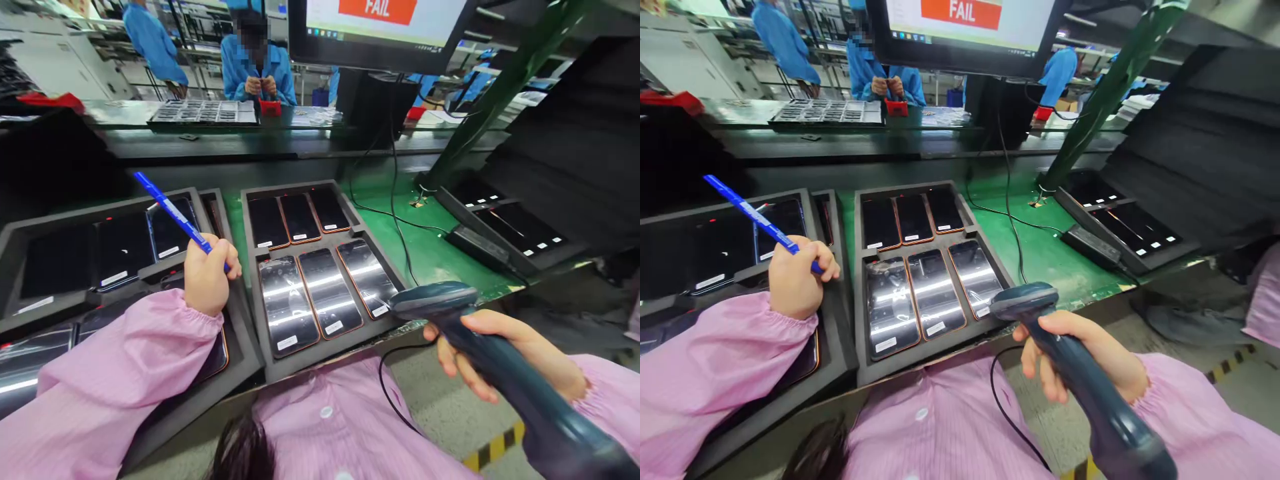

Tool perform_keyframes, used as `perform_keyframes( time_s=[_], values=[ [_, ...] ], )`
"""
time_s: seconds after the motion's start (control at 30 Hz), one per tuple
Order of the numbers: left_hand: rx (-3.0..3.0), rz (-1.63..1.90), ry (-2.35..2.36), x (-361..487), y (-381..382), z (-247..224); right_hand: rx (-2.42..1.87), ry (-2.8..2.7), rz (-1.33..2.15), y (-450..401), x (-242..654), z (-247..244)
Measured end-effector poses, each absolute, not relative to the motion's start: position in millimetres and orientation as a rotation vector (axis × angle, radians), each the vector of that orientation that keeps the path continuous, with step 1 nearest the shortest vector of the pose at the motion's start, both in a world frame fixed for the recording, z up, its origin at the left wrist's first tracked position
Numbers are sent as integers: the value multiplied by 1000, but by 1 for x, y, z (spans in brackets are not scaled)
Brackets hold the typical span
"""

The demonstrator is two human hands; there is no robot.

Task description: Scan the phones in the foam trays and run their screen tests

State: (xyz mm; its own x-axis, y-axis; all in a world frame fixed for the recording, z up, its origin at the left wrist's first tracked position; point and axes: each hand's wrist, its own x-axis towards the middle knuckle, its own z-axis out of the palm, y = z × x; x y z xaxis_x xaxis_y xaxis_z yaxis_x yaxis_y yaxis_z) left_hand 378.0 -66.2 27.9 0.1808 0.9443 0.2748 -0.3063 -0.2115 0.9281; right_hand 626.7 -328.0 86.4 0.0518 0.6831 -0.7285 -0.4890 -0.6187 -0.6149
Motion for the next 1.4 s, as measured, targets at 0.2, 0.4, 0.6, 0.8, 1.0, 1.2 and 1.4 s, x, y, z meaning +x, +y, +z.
perform_keyframes(
  time_s=[0.2,0.4,0.6,0.8,1.0,1.2,1.4],
  values=[
    [1278,1330,733,378,-67,30,-1466,-194,1711,-324,626,87],
    [1345,1268,814,372,-70,28,-1457,-36,1760,-319,621,81],
    [1359,1253,799,370,-65,20,-1466,-14,1723,-311,618,69],
    [1334,1240,801,371,-66,21,-1418,-9,1728,-311,618,63],
    [1326,1240,806,371,-69,24,-1438,-13,1750,-309,618,59],
    [1316,1237,808,371,-68,23,-1410,-29,1736,-307,622,55],
    [1318,1239,811,371,-69,24,-1405,-10,1755,-305,621,57]
  ],
)
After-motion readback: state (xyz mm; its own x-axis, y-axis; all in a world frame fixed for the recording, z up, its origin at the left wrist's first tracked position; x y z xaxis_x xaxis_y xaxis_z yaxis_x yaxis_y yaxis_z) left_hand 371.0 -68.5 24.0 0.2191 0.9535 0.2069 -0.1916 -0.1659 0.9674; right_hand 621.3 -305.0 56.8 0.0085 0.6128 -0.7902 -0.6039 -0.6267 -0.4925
